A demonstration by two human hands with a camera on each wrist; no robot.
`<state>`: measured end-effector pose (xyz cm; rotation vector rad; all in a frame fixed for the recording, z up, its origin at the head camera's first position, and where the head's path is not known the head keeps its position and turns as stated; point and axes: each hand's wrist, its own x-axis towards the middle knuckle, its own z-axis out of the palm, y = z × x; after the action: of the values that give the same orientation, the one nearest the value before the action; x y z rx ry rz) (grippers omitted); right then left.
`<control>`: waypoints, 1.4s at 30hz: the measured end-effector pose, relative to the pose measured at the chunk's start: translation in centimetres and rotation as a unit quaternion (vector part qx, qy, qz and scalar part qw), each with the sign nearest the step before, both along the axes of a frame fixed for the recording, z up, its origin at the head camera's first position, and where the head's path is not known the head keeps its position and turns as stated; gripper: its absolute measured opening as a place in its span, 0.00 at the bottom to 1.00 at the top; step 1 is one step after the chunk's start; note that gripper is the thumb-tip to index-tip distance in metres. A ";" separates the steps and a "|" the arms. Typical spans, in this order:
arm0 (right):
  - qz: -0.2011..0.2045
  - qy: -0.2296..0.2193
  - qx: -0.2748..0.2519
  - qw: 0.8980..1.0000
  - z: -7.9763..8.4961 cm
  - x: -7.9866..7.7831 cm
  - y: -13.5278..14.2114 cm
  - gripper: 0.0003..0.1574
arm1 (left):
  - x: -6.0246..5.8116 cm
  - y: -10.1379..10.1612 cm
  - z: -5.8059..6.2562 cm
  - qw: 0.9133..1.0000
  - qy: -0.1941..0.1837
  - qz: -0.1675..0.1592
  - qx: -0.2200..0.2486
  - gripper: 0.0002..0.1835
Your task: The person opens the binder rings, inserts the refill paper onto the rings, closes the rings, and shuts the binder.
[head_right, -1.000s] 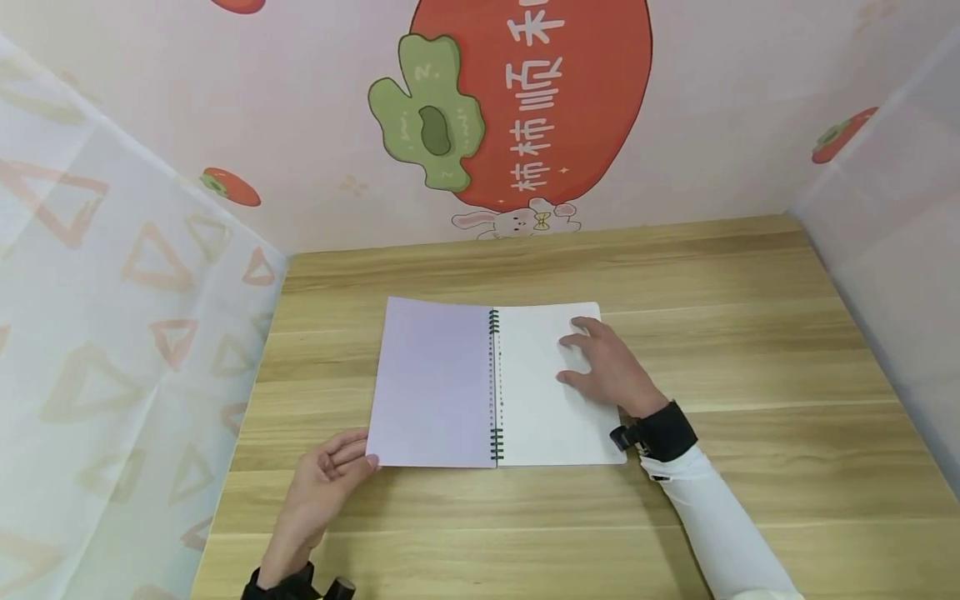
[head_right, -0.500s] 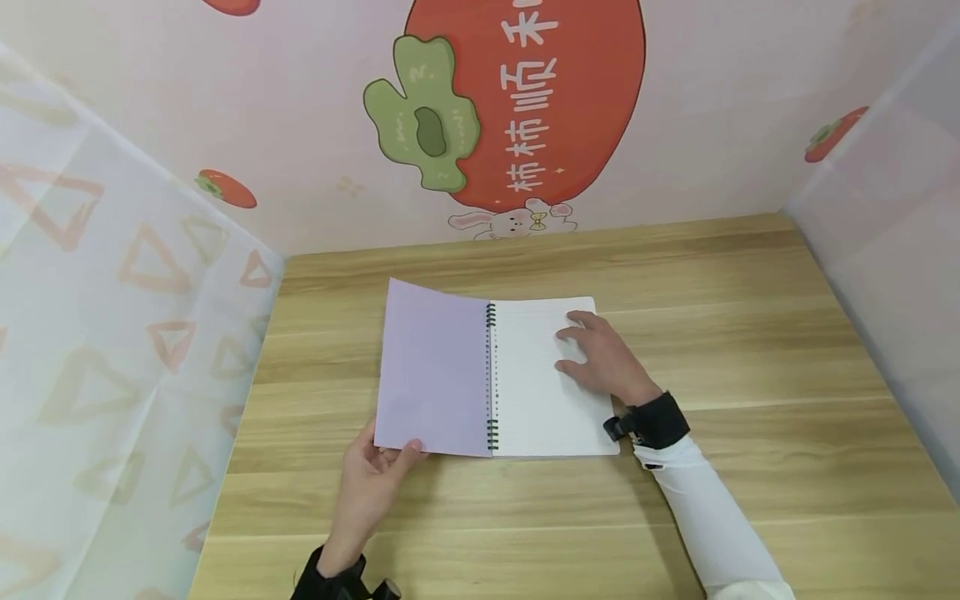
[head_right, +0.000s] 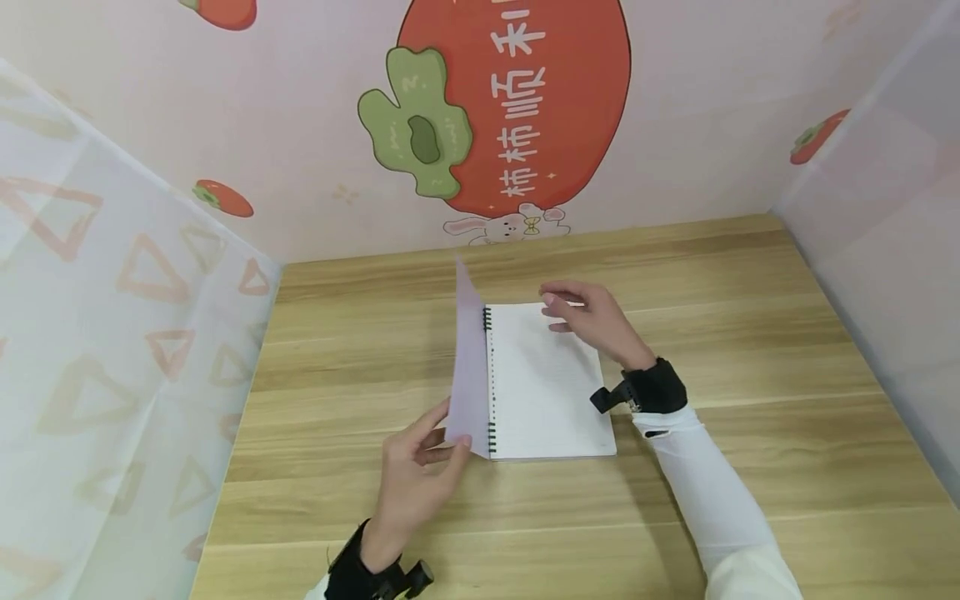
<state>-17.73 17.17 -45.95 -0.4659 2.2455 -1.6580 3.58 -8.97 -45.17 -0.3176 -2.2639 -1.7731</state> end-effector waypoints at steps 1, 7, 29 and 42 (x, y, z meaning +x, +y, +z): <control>0.004 -0.026 -0.029 0.999 0.4 -0.1 -0.2 0.36 | -0.2 0.4 0.1 1.000 0.010 -0.007 -0.017 0.29; 0.014 -0.095 -0.074 0.993 2.5 0.2 -0.5 0.42 | -0.9 2.4 0.6 0.992 0.045 -0.062 -0.098 0.29; -0.061 -0.039 0.038 0.997 2.1 1.1 2.7 0.25 | -2.1 3.8 -1.0 0.913 0.015 -0.138 -0.383 0.31; -0.069 -0.062 0.118 0.989 -1.6 1.1 5.3 0.24 | -2.2 1.8 -3.5 0.885 -0.045 -0.138 -0.442 0.31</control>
<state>-16.64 22.46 -47.54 -0.1484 2.3853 -1.4140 1.34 -7.12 -48.63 -0.7533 -3.0868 -0.7090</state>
